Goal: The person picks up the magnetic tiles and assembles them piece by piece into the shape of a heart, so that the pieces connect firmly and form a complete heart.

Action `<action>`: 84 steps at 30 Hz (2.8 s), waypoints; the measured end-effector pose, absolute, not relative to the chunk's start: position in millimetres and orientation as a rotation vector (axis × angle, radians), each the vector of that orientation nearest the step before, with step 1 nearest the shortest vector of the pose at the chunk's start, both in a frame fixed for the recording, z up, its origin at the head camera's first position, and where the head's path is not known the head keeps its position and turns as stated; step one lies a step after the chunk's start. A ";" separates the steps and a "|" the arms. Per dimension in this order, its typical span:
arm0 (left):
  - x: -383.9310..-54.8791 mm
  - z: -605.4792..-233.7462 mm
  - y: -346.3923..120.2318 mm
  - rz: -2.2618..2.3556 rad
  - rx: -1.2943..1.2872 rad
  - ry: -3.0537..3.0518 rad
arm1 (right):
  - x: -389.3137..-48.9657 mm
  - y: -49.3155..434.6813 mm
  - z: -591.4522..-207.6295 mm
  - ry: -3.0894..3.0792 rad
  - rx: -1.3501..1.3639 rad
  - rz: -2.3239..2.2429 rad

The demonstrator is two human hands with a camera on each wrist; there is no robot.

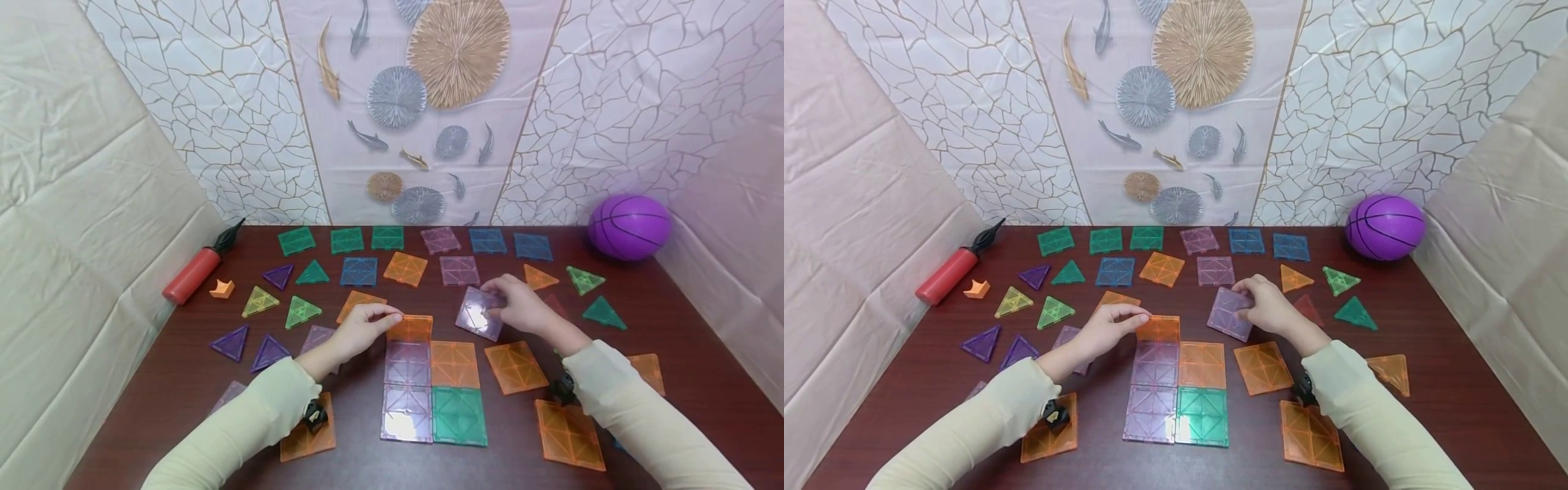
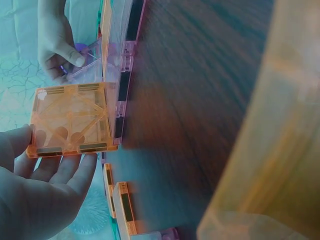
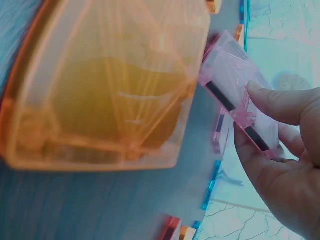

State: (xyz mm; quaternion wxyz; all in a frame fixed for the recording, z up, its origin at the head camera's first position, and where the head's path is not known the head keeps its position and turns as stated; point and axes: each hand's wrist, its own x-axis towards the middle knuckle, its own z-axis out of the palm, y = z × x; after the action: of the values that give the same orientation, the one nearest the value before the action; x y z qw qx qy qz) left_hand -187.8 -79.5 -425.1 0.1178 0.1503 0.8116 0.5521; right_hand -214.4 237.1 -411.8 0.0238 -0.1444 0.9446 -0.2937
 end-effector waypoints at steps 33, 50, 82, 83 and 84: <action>-189.7 -426.3 -80.0 1.622 0.422 2.381 | -179.2 192.9 -407.2 2.759 -0.746 -1.142; -188.9 -423.9 -80.4 1.614 0.411 2.361 | -174.5 213.4 -403.3 2.801 -0.722 -0.996; -189.4 -426.4 -79.6 1.612 0.404 2.370 | -141.3 274.7 -414.2 2.732 -0.742 -0.597; -189.3 -426.4 -79.7 1.612 0.403 2.369 | -141.8 274.0 -414.9 2.738 -0.725 -0.598; -189.1 -426.4 -79.8 1.610 0.401 2.369 | -142.5 273.4 -415.4 2.748 -0.708 -0.598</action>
State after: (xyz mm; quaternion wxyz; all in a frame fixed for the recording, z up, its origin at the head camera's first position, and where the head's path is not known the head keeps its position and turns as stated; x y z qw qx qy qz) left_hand -189.1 -79.8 -426.4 0.1244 0.1375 0.8126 0.5525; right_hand -142.5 273.4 -415.4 0.1206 -0.2422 0.9407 -0.2048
